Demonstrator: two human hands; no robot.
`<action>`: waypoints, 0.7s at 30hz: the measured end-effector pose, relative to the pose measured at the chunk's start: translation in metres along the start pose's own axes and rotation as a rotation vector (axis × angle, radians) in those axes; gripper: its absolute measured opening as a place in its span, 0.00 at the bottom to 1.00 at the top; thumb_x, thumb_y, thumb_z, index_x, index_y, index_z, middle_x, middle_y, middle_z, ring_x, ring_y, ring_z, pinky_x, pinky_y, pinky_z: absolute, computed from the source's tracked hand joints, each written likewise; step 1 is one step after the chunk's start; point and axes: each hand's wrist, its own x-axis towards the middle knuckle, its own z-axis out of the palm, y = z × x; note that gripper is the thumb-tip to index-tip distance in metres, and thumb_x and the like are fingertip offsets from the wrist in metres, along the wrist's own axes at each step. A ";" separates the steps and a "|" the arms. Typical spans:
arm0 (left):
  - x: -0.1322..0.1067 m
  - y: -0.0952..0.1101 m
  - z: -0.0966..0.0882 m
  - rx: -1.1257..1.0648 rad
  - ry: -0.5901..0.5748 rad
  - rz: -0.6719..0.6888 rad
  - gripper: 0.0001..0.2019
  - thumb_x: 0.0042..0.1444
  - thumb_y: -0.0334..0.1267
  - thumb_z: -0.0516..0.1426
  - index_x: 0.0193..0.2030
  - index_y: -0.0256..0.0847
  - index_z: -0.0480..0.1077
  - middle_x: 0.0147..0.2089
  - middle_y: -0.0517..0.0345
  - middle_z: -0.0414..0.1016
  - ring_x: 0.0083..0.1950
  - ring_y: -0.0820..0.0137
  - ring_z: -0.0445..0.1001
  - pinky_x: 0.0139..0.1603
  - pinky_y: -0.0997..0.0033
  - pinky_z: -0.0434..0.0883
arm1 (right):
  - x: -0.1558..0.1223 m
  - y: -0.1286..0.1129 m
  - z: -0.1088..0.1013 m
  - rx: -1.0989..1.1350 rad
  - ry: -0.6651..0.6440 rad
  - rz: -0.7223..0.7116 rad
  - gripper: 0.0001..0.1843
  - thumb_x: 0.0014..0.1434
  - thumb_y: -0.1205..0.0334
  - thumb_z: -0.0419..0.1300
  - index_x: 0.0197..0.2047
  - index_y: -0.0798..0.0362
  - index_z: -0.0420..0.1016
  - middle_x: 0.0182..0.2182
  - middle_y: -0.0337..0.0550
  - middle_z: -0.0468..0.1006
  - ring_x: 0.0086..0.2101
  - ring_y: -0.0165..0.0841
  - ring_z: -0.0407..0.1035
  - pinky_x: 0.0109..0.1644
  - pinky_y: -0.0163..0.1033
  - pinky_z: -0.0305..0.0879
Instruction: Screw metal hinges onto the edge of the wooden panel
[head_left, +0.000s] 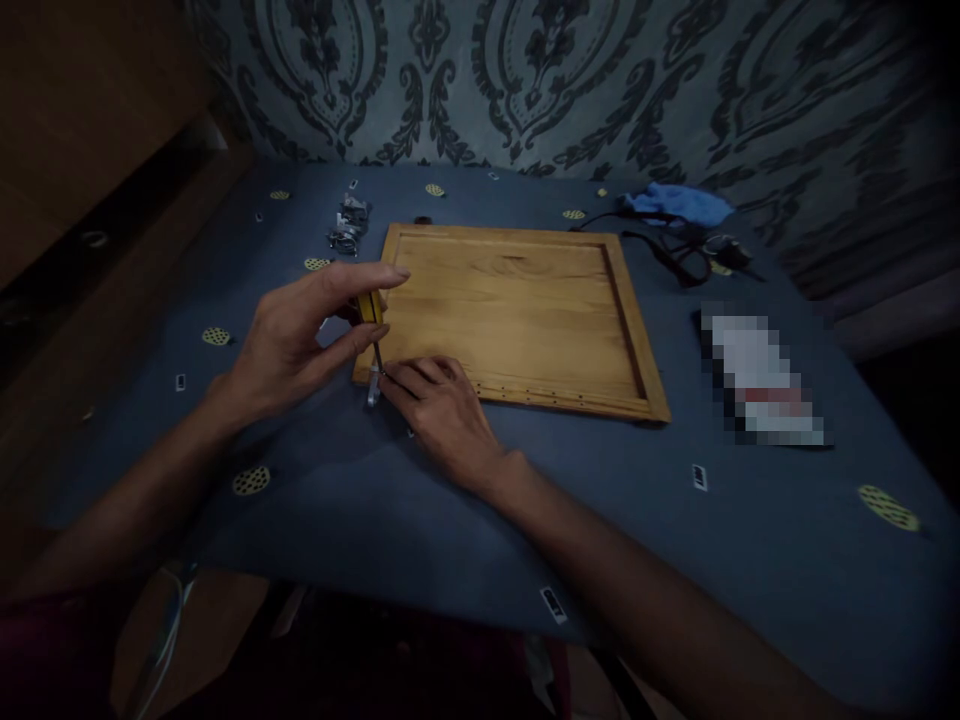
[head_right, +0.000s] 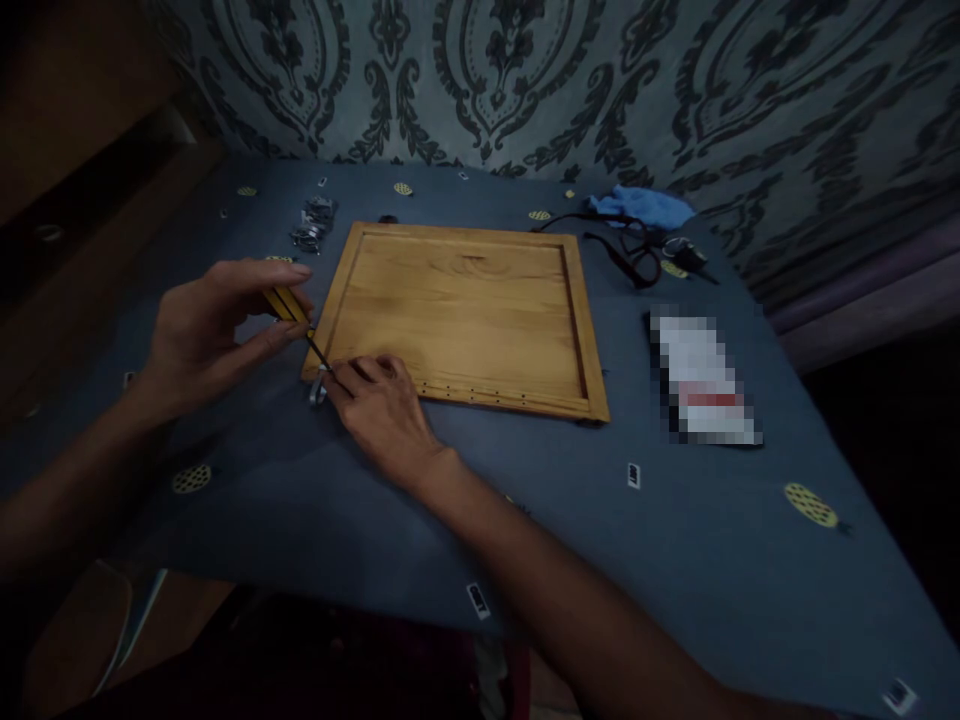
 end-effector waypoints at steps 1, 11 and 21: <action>0.000 0.001 0.000 0.014 0.002 -0.016 0.22 0.68 0.34 0.64 0.66 0.46 0.71 0.56 0.55 0.84 0.44 0.72 0.83 0.45 0.74 0.82 | 0.000 0.000 0.000 -0.002 -0.001 0.001 0.18 0.75 0.70 0.55 0.62 0.54 0.79 0.56 0.51 0.84 0.54 0.42 0.72 0.56 0.50 0.64; -0.002 0.001 0.001 -0.121 -0.023 -0.091 0.24 0.68 0.31 0.64 0.69 0.47 0.68 0.57 0.54 0.82 0.48 0.72 0.85 0.49 0.75 0.82 | -0.001 0.000 -0.001 -0.032 0.009 -0.012 0.18 0.76 0.69 0.53 0.63 0.57 0.78 0.57 0.50 0.84 0.53 0.42 0.71 0.56 0.49 0.63; 0.000 0.001 -0.001 -0.031 -0.068 -0.060 0.24 0.70 0.35 0.63 0.70 0.41 0.65 0.55 0.49 0.81 0.48 0.71 0.83 0.47 0.74 0.82 | 0.000 0.000 -0.001 0.044 0.001 0.010 0.19 0.73 0.72 0.57 0.64 0.56 0.78 0.58 0.53 0.83 0.55 0.44 0.72 0.56 0.52 0.66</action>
